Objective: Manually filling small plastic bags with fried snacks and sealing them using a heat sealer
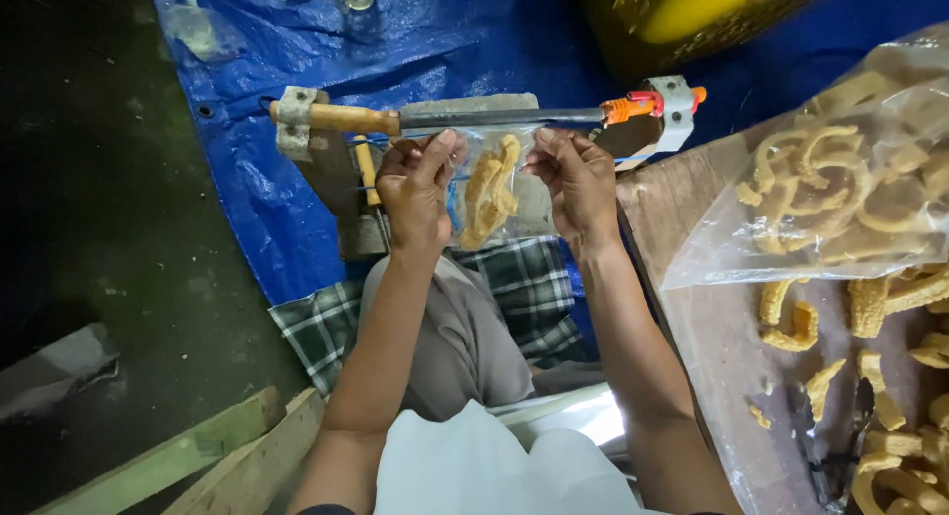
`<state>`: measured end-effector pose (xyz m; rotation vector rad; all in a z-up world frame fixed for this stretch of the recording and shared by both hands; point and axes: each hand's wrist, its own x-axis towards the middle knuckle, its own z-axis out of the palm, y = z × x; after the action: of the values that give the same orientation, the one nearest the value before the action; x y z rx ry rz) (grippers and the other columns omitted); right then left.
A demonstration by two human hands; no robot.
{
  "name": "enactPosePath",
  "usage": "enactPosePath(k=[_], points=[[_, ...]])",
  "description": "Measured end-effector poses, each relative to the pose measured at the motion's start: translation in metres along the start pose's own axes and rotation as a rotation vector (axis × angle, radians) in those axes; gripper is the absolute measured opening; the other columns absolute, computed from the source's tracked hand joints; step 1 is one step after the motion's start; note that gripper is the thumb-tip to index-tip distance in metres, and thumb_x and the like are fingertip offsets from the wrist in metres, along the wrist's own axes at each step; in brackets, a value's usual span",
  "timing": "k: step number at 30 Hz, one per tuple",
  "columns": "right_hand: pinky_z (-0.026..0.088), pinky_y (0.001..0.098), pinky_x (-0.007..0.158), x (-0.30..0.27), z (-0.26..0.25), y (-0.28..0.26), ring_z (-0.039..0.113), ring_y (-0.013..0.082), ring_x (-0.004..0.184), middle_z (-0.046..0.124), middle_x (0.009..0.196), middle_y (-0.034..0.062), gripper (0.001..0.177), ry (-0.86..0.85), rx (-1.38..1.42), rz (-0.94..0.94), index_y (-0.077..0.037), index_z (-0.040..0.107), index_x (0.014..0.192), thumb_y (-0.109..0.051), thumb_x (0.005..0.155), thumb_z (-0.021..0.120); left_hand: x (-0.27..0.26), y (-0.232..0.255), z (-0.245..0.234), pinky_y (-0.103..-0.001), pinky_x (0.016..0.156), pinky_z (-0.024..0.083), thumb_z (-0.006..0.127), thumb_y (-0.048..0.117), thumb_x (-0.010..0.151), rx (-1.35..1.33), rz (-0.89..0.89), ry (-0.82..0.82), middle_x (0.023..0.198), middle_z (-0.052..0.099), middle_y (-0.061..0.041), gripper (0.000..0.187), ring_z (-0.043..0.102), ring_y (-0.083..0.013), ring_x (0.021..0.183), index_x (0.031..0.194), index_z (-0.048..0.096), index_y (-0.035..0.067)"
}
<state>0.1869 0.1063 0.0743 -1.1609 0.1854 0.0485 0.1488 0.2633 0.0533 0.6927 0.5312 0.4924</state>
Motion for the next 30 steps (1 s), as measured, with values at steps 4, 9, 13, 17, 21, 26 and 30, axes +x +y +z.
enactPosePath(k=[4, 9, 13, 17, 21, 26, 30], points=[[0.066, 0.0343, 0.062, 0.003, 0.001, -0.002, 0.072, 0.0223, 0.065, 0.068, 0.072, 0.0154, 0.012, -0.019, 0.039, 0.006, 0.004, 0.070, 0.083, -0.004, 0.086, 0.078, 0.002, -0.002, -0.003, -0.042, 0.081, 0.064, 0.088, 0.004, 0.080, -0.008, 0.001, -0.013, 0.082, 0.071, -0.009, 0.040, 0.076, -0.0225, 0.083, 0.082, 0.049, 0.014], [0.066, 0.0335, 0.061, 0.004, 0.000, 0.002, 0.072, 0.0223, 0.064, 0.067, 0.072, 0.0152, 0.011, -0.030, 0.079, 0.030, 0.004, 0.069, 0.084, -0.003, 0.086, 0.077, 0.004, -0.003, -0.003, -0.040, 0.081, 0.064, 0.089, 0.003, 0.079, -0.014, 0.009, 0.000, 0.083, 0.071, -0.009, 0.041, 0.076, -0.0223, 0.082, 0.082, 0.049, 0.014], [0.065, 0.0310, 0.067, -0.018, 0.003, -0.020, 0.071, 0.0212, 0.070, 0.064, 0.074, 0.0126, 0.009, -0.057, 0.038, 0.003, 0.003, 0.070, 0.087, -0.005, 0.088, 0.074, -0.013, 0.012, 0.000, -0.042, 0.084, 0.065, 0.086, 0.003, 0.083, -0.033, 0.011, -0.098, 0.084, 0.070, -0.007, 0.040, 0.076, -0.0234, 0.085, 0.082, 0.047, 0.014], [0.065, 0.0370, 0.071, -0.072, -0.007, -0.068, 0.072, 0.0267, 0.075, 0.061, 0.081, 0.0151, 0.010, -0.102, -0.233, -0.166, 0.002, 0.073, 0.096, -0.006, 0.092, 0.075, -0.052, 0.017, 0.000, -0.044, 0.090, 0.063, 0.080, 0.007, 0.090, -0.017, -0.001, -0.168, 0.095, 0.073, -0.011, 0.028, 0.077, -0.0243, 0.093, 0.090, 0.052, 0.011], [0.059, 0.0366, 0.069, -0.123, -0.055, -0.096, 0.066, 0.0223, 0.075, 0.061, 0.079, 0.0112, 0.011, -0.125, -0.662, -0.129, 0.000, 0.074, 0.096, -0.011, 0.094, 0.070, -0.116, -0.024, -0.037, -0.041, 0.089, 0.062, 0.074, 0.015, 0.097, -0.003, -0.025, -0.174, 0.097, 0.077, -0.006, 0.013, 0.075, -0.0159, 0.094, 0.092, 0.063, 0.017], [0.053, 0.0260, 0.068, -0.152, -0.068, -0.138, 0.065, 0.0133, 0.064, 0.075, 0.072, 0.0069, 0.020, -0.200, -0.859, 0.187, 0.000, 0.079, 0.105, -0.010, 0.092, 0.067, -0.195, -0.165, -0.176, -0.045, 0.077, 0.052, 0.067, 0.004, 0.081, 1.114, 0.475, -1.265, 0.108, 0.067, -0.017, 0.011, 0.063, -0.0331, 0.093, 0.091, 0.068, 0.000], [0.052, 0.0227, 0.076, -0.122, -0.114, -0.188, 0.061, 0.0129, 0.084, 0.068, 0.100, 0.0067, 0.018, 0.253, -0.720, -0.732, 0.000, 0.061, 0.097, 0.010, 0.107, 0.051, -0.243, -0.144, -0.155, -0.043, 0.121, 0.033, 0.064, 0.021, 0.100, 1.071, 0.685, -1.484, 0.147, 0.057, -0.009, 0.031, 0.048, -0.0269, 0.140, 0.126, 0.068, 0.005]])
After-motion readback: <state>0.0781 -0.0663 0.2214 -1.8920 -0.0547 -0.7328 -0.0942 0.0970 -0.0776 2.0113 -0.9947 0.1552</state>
